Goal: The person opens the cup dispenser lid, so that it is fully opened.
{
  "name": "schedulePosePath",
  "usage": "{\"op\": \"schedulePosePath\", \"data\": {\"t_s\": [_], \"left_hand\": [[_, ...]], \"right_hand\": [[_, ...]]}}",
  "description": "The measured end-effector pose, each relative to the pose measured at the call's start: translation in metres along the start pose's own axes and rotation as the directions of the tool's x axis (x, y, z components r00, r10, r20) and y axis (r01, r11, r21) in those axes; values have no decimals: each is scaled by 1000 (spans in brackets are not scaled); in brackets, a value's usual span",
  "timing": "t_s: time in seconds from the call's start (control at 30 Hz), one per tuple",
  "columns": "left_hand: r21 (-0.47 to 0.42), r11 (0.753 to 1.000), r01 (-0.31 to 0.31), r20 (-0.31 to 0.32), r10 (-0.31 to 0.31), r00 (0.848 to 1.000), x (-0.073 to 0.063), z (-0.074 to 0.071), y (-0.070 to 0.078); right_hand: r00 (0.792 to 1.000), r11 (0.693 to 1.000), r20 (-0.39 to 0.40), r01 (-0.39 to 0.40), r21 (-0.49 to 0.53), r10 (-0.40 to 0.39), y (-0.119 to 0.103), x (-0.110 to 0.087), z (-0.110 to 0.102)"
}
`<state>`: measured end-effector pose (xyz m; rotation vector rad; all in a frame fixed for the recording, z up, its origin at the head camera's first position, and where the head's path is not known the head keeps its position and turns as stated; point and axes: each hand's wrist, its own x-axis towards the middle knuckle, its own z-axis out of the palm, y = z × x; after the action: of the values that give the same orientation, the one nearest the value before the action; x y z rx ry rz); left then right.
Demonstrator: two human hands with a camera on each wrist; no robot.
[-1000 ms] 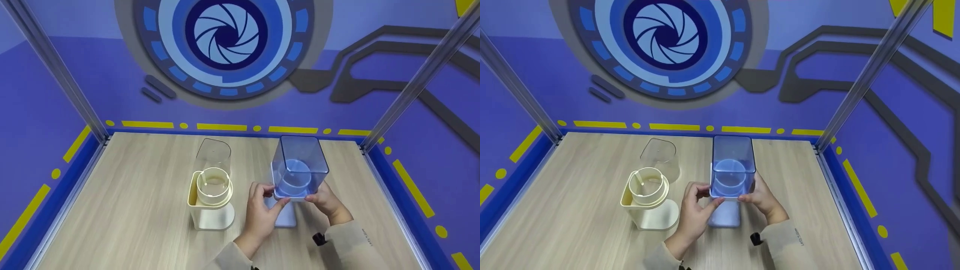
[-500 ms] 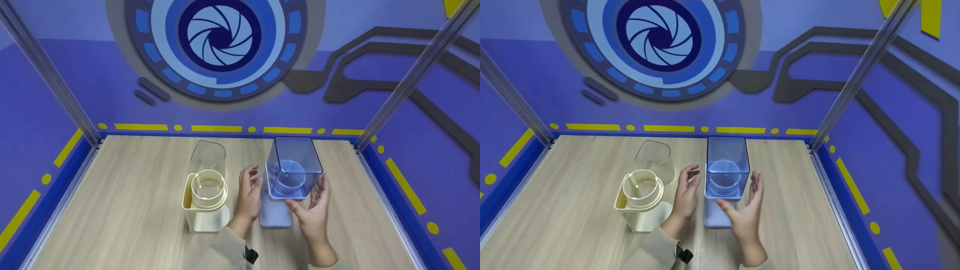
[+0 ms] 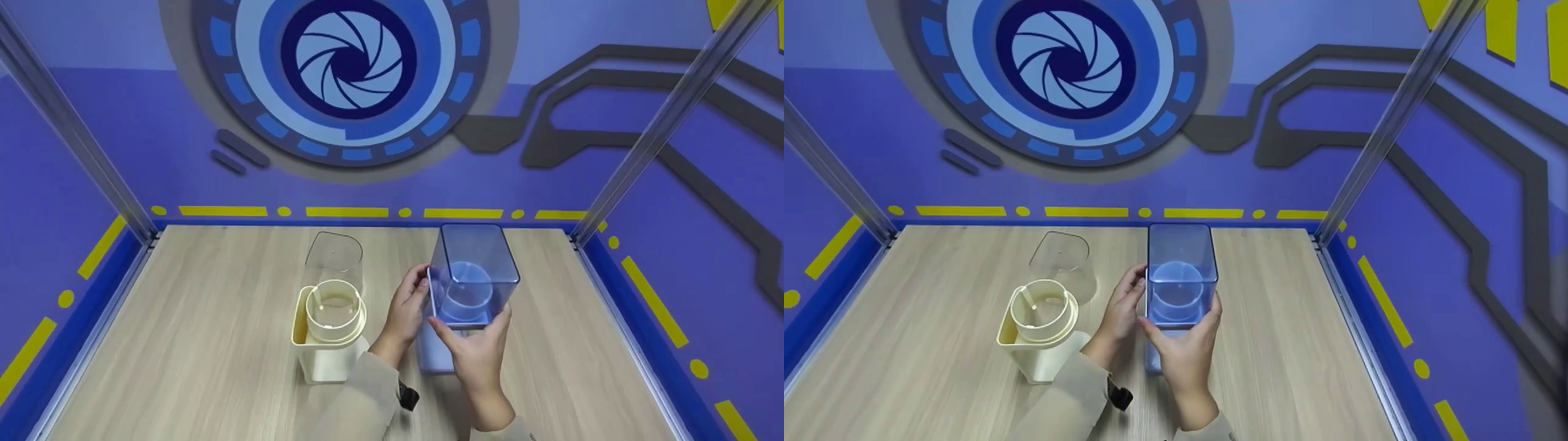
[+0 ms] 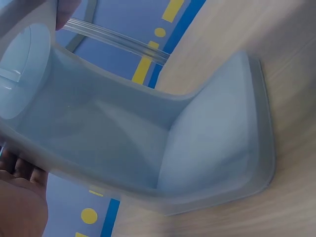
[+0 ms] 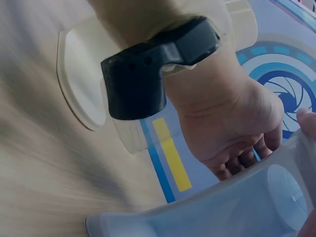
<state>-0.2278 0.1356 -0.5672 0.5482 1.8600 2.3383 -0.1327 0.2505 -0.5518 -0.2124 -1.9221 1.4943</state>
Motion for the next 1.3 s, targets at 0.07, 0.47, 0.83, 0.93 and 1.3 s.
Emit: {"op": "schedulePosePath", "data": {"t_s": [0.07, 0.47, 0.83, 0.93, 1.3], "left_hand": [[11, 1000, 6, 3, -6, 1000, -1, -1, 0], [120, 992, -38, -55, 45, 997, -12, -3, 1], [146, 988, -47, -94, 61, 994, -26, -2, 3], [137, 989, -47, -103, 62, 993, -28, -1, 3], [179, 981, -76, -151, 103, 983, -38, 0, 3]], "right_hand": [[1000, 1000, 7, -7, -16, 7, 1, 0, -2], [988, 996, 143, -46, -72, 56, 7, 16, -29], [982, 994, 167, -72, -84, 85, 10, 20, -47], [979, 994, 180, -79, -72, 90, 11, 21, -52], [967, 995, 247, -51, -81, 70, 17, 26, -63]]}}
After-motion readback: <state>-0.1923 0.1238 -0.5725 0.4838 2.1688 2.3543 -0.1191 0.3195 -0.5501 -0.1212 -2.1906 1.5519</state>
